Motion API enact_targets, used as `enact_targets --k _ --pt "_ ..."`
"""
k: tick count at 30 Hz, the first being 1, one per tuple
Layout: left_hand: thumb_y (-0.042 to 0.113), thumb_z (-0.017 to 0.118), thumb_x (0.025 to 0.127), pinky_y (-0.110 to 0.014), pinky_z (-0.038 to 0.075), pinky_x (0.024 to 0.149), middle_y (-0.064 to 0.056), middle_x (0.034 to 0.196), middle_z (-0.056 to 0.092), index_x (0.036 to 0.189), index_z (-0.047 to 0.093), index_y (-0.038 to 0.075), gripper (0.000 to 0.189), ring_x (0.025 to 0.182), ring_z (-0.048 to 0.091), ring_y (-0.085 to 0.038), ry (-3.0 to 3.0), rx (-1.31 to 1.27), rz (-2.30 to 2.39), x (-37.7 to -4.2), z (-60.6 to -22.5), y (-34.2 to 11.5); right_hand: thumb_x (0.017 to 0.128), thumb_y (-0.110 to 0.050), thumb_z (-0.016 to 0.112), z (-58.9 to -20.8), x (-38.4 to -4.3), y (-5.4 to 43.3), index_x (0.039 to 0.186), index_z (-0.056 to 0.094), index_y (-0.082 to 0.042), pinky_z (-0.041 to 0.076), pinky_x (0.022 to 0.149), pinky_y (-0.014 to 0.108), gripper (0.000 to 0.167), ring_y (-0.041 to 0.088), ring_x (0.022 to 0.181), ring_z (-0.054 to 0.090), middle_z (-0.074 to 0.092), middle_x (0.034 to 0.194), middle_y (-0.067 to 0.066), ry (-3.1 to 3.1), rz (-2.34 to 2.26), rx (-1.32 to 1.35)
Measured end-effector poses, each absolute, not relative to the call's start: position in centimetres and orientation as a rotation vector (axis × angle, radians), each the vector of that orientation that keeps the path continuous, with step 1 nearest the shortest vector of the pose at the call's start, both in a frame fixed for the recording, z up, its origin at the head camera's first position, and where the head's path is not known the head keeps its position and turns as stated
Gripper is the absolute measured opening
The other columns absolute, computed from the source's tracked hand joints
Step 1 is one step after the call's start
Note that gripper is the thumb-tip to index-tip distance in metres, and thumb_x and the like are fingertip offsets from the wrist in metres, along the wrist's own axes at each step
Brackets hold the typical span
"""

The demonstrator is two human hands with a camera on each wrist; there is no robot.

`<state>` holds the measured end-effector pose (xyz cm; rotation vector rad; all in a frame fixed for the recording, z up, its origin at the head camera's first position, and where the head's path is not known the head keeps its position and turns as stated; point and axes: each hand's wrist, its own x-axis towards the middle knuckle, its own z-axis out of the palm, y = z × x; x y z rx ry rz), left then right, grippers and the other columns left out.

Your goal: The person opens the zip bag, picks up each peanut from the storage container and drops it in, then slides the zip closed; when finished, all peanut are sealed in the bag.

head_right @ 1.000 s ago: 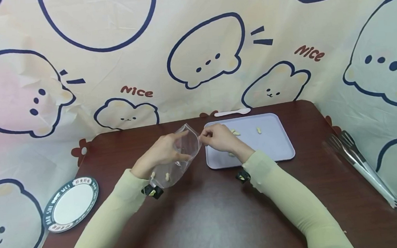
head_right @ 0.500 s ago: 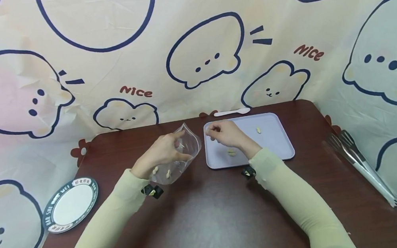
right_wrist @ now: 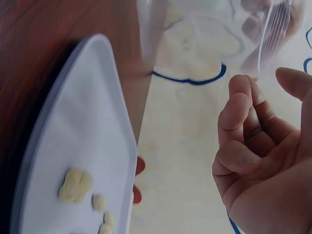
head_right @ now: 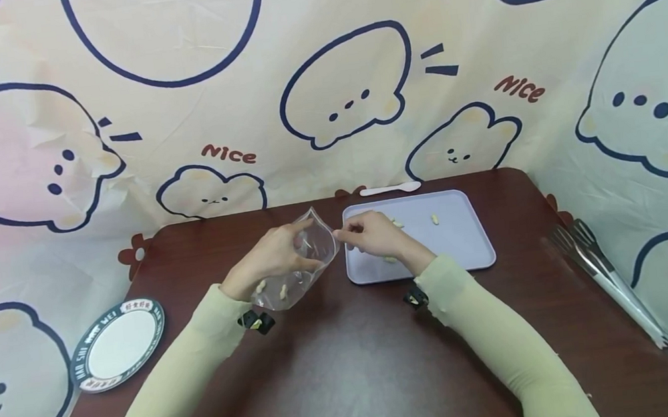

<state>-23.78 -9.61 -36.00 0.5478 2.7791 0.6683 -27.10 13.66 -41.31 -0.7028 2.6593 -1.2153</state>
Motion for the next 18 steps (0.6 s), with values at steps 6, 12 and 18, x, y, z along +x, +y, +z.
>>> enact_targets --k 6,12,18 --pt "0.037 0.086 0.076 -0.028 0.042 0.055 -0.002 0.067 0.056 0.154 0.040 0.013 0.093 0.060 0.052 -0.016 2.769 0.573 0.667 -23.80 -36.00 -9.63 0.099 -0.030 0.060 -41.18 -26.74 12.89 0.085 0.073 -0.013 0.043 0.056 0.029 0.025 0.015 0.060 0.058 0.068 0.075 0.009 2.644 -1.214 -0.773" --pt "0.035 0.086 0.076 -0.027 0.046 0.058 -0.002 0.078 0.063 0.152 0.043 0.019 0.089 0.064 0.057 -0.013 2.730 0.642 0.570 -23.83 -35.77 -9.80 0.098 -0.025 0.059 -41.08 -26.99 12.99 0.085 0.074 -0.018 0.042 0.055 0.027 0.021 0.014 0.060 0.060 0.068 0.072 0.000 2.655 -1.216 -0.767" --pt "0.032 0.087 0.076 -0.029 0.051 0.065 -0.002 0.099 0.067 0.152 0.044 0.020 0.088 0.071 0.061 -0.014 2.652 0.623 0.513 -23.52 -35.24 -9.86 0.100 -0.026 0.057 -40.77 -27.34 13.05 0.085 0.073 -0.011 0.043 0.057 0.027 0.026 0.015 0.061 0.060 0.068 0.072 0.001 2.640 -1.246 -0.722"
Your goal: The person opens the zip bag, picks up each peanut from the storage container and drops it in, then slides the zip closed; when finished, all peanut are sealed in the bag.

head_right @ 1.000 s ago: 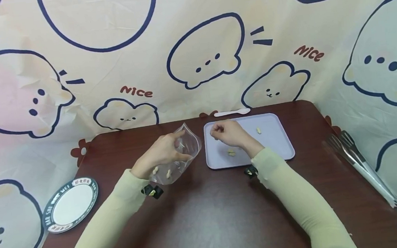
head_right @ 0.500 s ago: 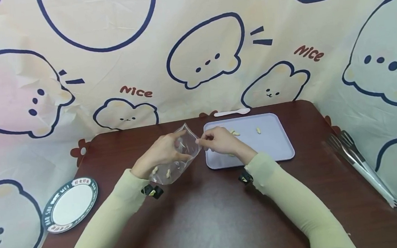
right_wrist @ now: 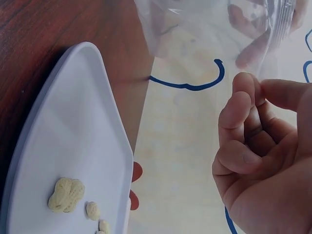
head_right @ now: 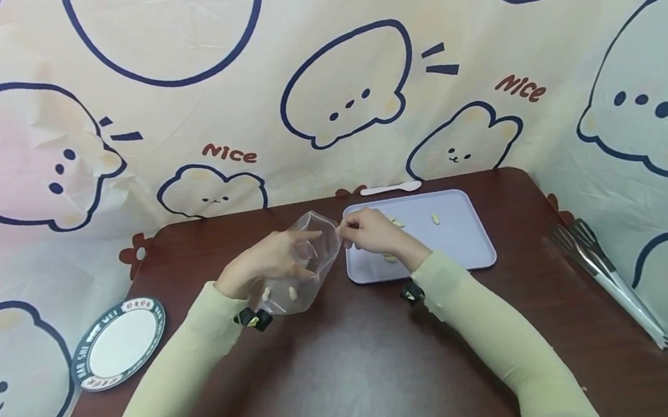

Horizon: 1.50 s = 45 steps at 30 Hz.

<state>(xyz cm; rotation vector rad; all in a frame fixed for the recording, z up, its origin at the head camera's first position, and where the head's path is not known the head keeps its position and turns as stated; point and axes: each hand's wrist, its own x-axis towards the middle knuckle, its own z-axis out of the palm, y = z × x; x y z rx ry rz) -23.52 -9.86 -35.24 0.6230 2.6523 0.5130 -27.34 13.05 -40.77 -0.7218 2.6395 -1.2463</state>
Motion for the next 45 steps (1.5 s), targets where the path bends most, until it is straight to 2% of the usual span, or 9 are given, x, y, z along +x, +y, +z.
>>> enact_targets --k 8,14,20,26,31,36,39,42,45 --pt "0.044 0.089 0.070 -0.033 0.050 0.073 -0.009 0.121 0.057 0.151 0.044 0.019 0.096 0.096 0.054 -0.020 2.759 0.704 0.372 -23.2 -34.6 -9.6 0.101 -0.026 0.056 -40.8 -27.6 13.0 0.078 0.071 -0.011 0.047 0.059 0.028 0.031 0.019 0.062 0.063 0.068 0.070 0.000 2.617 -1.248 -0.722" --pt "0.037 0.090 0.070 -0.029 0.048 0.067 -0.009 0.125 0.065 0.147 0.050 0.010 0.091 0.085 0.056 -0.018 2.702 0.715 0.309 -23.0 -34.2 -9.6 0.101 -0.026 0.055 -40.8 -27.6 13.1 0.080 0.071 -0.008 0.047 0.060 0.028 0.032 0.015 0.061 0.061 0.069 0.072 0.003 2.616 -1.235 -0.732" --pt "0.030 0.088 0.074 -0.028 0.048 0.063 -0.003 0.101 0.070 0.146 0.052 0.010 0.083 0.073 0.058 -0.014 2.593 0.708 0.283 -22.8 -34.0 -9.5 0.103 -0.029 0.054 -40.9 -27.7 13.0 0.087 0.072 -0.004 0.046 0.061 0.028 0.034 0.016 0.063 0.060 0.070 0.075 0.006 2.604 -1.215 -0.727" --pt "0.047 0.084 0.076 -0.031 0.046 0.058 0.003 0.076 0.062 0.149 0.048 0.021 0.085 0.069 0.056 -0.015 2.706 0.742 0.275 -22.9 -34.3 -9.2 0.103 -0.028 0.054 -41.1 -27.7 12.9 0.081 0.070 -0.008 0.045 0.060 0.030 0.034 0.016 0.061 0.058 0.069 0.074 0.006 2.606 -1.203 -0.758" --pt "0.046 0.085 0.075 -0.030 0.045 0.061 0.002 0.064 0.057 0.152 0.043 0.016 0.093 0.057 0.050 -0.014 2.793 0.742 0.379 -23.2 -35.1 -9.0 0.103 -0.025 0.054 -40.9 -27.5 12.7 0.076 0.068 -0.009 0.043 0.059 0.029 0.034 0.016 0.060 0.056 0.068 0.075 0.012 2.575 -1.208 -0.813" --pt "0.042 0.087 0.074 -0.030 0.048 0.068 -0.004 0.073 0.062 0.155 0.036 0.009 0.101 0.056 0.050 -0.014 2.789 0.703 0.449 -23.4 -35.6 -8.8 0.103 -0.026 0.054 -40.8 -27.4 12.7 0.078 0.068 -0.006 0.042 0.059 0.029 0.035 0.020 0.061 0.057 0.066 0.071 0.005 2.569 -1.214 -0.810" --pt "0.040 0.088 0.073 -0.030 0.048 0.066 -0.010 0.100 0.070 0.156 0.035 0.011 0.103 0.059 0.050 -0.015 2.795 0.681 0.492 -23.4 -35.7 -8.6 0.103 -0.026 0.054 -40.9 -27.4 12.7 0.078 0.068 -0.009 0.043 0.059 0.029 0.033 0.025 0.063 0.059 0.067 0.073 0.005 2.562 -1.225 -0.804" --pt "0.029 0.088 0.076 -0.028 0.047 0.059 -0.014 0.118 0.067 0.156 0.036 0.015 0.096 0.056 0.049 -0.014 2.770 0.659 0.541 -23.3 -35.8 -8.6 0.103 -0.024 0.054 -40.9 -27.4 12.7 0.078 0.068 -0.012 0.044 0.059 0.029 0.031 0.030 0.066 0.061 0.068 0.074 0.007 2.549 -1.236 -0.814" --pt "0.012 0.081 0.080 -0.026 0.044 0.051 -0.013 0.106 0.066 0.153 0.040 0.016 0.083 0.049 0.046 -0.013 2.749 0.650 0.555 -23.3 -35.9 -8.7 0.103 -0.024 0.053 -40.8 -27.4 12.7 0.078 0.068 -0.013 0.044 0.059 0.028 0.031 0.031 0.067 0.062 0.068 0.075 0.007 2.543 -1.241 -0.826"
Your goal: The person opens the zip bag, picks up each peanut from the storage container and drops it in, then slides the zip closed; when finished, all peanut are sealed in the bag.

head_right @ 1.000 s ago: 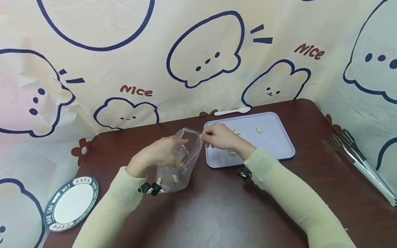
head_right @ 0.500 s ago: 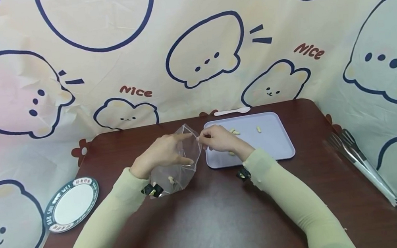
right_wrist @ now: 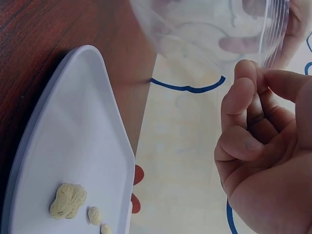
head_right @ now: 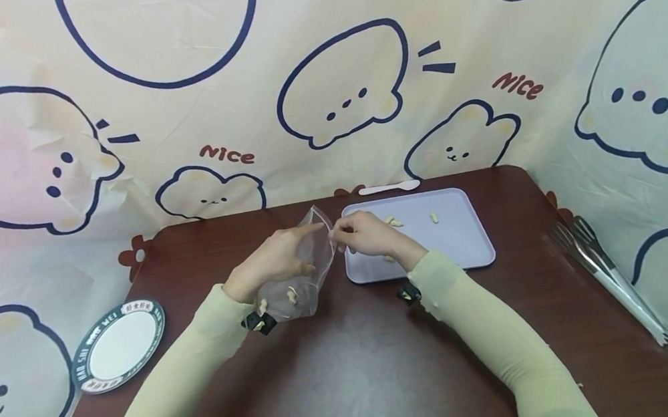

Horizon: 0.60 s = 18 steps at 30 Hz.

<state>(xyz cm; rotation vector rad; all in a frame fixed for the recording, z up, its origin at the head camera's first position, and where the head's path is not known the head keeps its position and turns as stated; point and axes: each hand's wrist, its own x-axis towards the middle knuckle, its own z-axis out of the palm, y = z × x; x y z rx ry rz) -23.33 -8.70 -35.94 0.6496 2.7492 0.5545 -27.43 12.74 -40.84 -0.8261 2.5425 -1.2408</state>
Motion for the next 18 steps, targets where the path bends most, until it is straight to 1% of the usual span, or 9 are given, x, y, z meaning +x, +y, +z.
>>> enact_targets --k 2,4,7,10,12,14,16,17,18 --pt "0.005 0.075 0.082 -0.025 0.041 0.048 -0.010 0.099 0.065 0.150 0.045 0.015 0.076 0.048 0.045 -0.013 2.758 0.658 0.543 -23.34 -36.02 -8.86 0.103 -0.024 0.053 -40.74 -27.42 12.79 0.079 0.069 -0.011 0.045 0.059 0.028 0.032 0.029 0.066 0.062 0.067 0.074 0.005 2.547 -1.241 -0.827" --pt "0.003 0.071 0.082 -0.024 0.039 0.047 -0.008 0.093 0.064 0.148 0.049 0.014 0.070 0.049 0.044 -0.013 2.779 0.681 0.517 -23.37 -36.08 -9.01 0.104 -0.025 0.052 -40.74 -27.51 12.90 0.080 0.069 -0.009 0.045 0.059 0.028 0.033 0.025 0.064 0.061 0.067 0.074 0.004 2.557 -1.241 -0.823" --pt "0.004 0.068 0.083 -0.024 0.038 0.046 -0.005 0.085 0.063 0.145 0.052 0.012 0.064 0.049 0.043 -0.012 2.812 0.725 0.482 -23.44 -36.13 -9.10 0.104 -0.027 0.053 -40.77 -27.67 13.12 0.082 0.070 -0.007 0.046 0.059 0.028 0.034 0.019 0.063 0.060 0.067 0.074 0.003 2.571 -1.236 -0.813" --pt "0.008 0.068 0.083 -0.025 0.037 0.048 -0.005 0.069 0.061 0.143 0.054 0.007 0.061 0.048 0.041 -0.011 2.831 0.751 0.447 -23.49 -36.09 -9.11 0.103 -0.028 0.054 -40.89 -27.90 13.30 0.083 0.070 -0.008 0.045 0.059 0.028 0.032 0.017 0.062 0.060 0.066 0.074 0.001 2.583 -1.226 -0.810" --pt "0.013 0.071 0.084 -0.027 0.040 0.052 -0.005 0.069 0.063 0.138 0.058 0.003 0.057 0.051 0.043 -0.012 2.838 0.756 0.427 -23.50 -36.04 -9.06 0.103 -0.028 0.054 -40.93 -28.01 13.36 0.083 0.070 -0.011 0.045 0.058 0.028 0.031 0.018 0.062 0.061 0.067 0.073 0.000 2.589 -1.219 -0.805" --pt "0.022 0.075 0.084 -0.029 0.046 0.058 -0.006 0.078 0.070 0.135 0.060 0.000 0.058 0.059 0.051 -0.013 2.849 0.747 0.403 -23.45 -35.99 -9.01 0.103 -0.028 0.054 -41.00 -28.12 13.42 0.081 0.070 -0.013 0.045 0.058 0.028 0.031 0.019 0.063 0.061 0.067 0.073 -0.001 2.592 -1.218 -0.800" --pt "0.031 0.079 0.083 -0.030 0.049 0.063 -0.006 0.088 0.072 0.136 0.060 0.002 0.063 0.067 0.057 -0.014 2.854 0.732 0.381 -23.39 -35.94 -8.94 0.103 -0.027 0.054 -41.08 -28.23 13.48 0.080 0.070 -0.015 0.045 0.058 0.028 0.031 0.020 0.063 0.061 0.068 0.073 -0.001 2.595 -1.217 -0.793" --pt "0.036 0.080 0.082 -0.030 0.049 0.063 -0.006 0.089 0.071 0.138 0.058 0.004 0.068 0.069 0.058 -0.014 2.856 0.719 0.367 -23.35 -35.92 -8.91 0.103 -0.027 0.054 -41.10 -28.24 13.53 0.079 0.070 -0.015 0.045 0.058 0.028 0.031 0.019 0.062 0.061 0.068 0.073 0.000 2.596 -1.218 -0.794" --pt "0.041 0.081 0.081 -0.030 0.049 0.061 -0.005 0.085 0.071 0.143 0.054 0.007 0.076 0.069 0.058 -0.014 2.856 0.708 0.352 -23.31 -35.88 -8.88 0.103 -0.027 0.054 -41.12 -28.26 13.57 0.079 0.069 -0.014 0.045 0.058 0.028 0.032 0.019 0.062 0.061 0.068 0.074 0.001 2.596 -1.218 -0.791"
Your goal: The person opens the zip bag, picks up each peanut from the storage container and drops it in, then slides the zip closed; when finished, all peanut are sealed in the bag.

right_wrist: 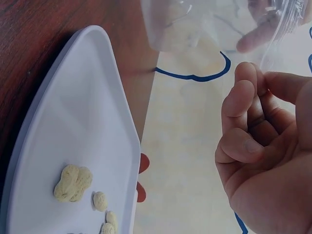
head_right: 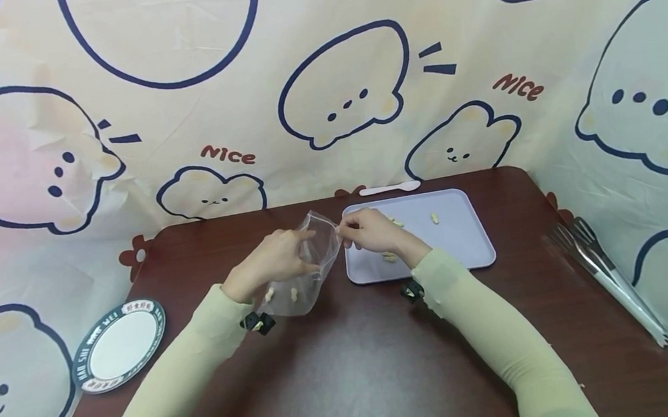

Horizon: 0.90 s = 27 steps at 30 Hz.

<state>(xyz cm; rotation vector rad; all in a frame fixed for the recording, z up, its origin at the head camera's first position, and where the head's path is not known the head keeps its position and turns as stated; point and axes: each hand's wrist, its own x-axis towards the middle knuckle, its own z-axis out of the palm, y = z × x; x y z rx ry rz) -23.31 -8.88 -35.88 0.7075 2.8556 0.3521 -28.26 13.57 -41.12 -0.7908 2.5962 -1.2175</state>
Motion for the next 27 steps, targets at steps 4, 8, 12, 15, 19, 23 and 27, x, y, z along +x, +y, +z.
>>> enact_targets --k 4,8,12,15,19,23,27 --pt "0.054 0.080 0.077 -0.029 0.037 0.046 0.000 0.060 0.054 0.154 0.040 0.021 0.092 0.051 0.044 -0.014 2.863 0.667 0.290 -23.2 -35.8 -8.8 0.103 -0.027 0.054 -41.2 -28.3 13.6 0.080 0.070 -0.013 0.045 0.059 0.029 0.032 0.018 0.062 0.060 0.069 0.074 0.003 2.593 -1.221 -0.776" --pt "0.063 0.078 0.074 -0.029 0.035 0.044 0.003 0.053 0.045 0.156 0.037 0.024 0.099 0.047 0.040 -0.014 2.894 0.636 0.254 -23.1 -35.8 -8.6 0.103 -0.028 0.053 -41.2 -28.2 13.6 0.080 0.070 -0.013 0.045 0.060 0.029 0.032 0.017 0.063 0.060 0.069 0.075 0.003 2.582 -1.238 -0.760" --pt "0.066 0.077 0.073 -0.030 0.038 0.045 0.002 0.055 0.046 0.155 0.038 0.023 0.101 0.048 0.042 -0.015 2.913 0.604 0.257 -23.1 -35.8 -8.5 0.104 -0.028 0.052 -41.2 -28.1 13.8 0.086 0.071 -0.013 0.045 0.061 0.029 0.030 0.017 0.064 0.060 0.069 0.076 0.004 2.569 -1.260 -0.757" --pt "0.067 0.076 0.074 -0.029 0.036 0.044 0.002 0.055 0.044 0.155 0.038 0.024 0.100 0.047 0.040 -0.015 2.920 0.581 0.249 -23.1 -35.7 -8.6 0.105 -0.027 0.049 -41.2 -28.2 14.0 0.093 0.072 -0.012 0.045 0.062 0.030 0.030 0.018 0.065 0.062 0.070 0.078 0.003 2.562 -1.270 -0.759" --pt "0.068 0.075 0.074 -0.029 0.035 0.043 0.001 0.055 0.046 0.155 0.037 0.026 0.100 0.047 0.038 -0.015 2.921 0.572 0.241 -23.2 -35.7 -8.8 0.106 -0.030 0.047 -41.2 -28.5 14.6 0.101 0.072 -0.010 0.046 0.065 0.032 0.033 0.019 0.066 0.062 0.071 0.081 0.002 2.577 -1.266 -0.735" --pt "0.068 0.076 0.074 -0.030 0.037 0.044 0.000 0.056 0.047 0.156 0.036 0.026 0.100 0.047 0.040 -0.015 2.917 0.579 0.260 -23.3 -35.7 -9.0 0.104 -0.034 0.051 -41.6 -29.0 15.4 0.099 0.071 -0.015 0.046 0.065 0.034 0.028 0.020 0.068 0.062 0.070 0.084 0.002 2.626 -1.231 -0.673" --pt "0.064 0.077 0.074 -0.029 0.036 0.044 0.002 0.055 0.043 0.156 0.035 0.026 0.100 0.045 0.039 -0.014 2.891 0.564 0.309 -23.3 -35.9 -9.2 0.102 -0.028 0.057 -42.9 -29.7 16.4 0.102 0.071 -0.011 0.051 0.067 0.031 0.022 0.023 0.075 0.063 0.069 0.089 0.005 2.638 -1.218 -0.615"
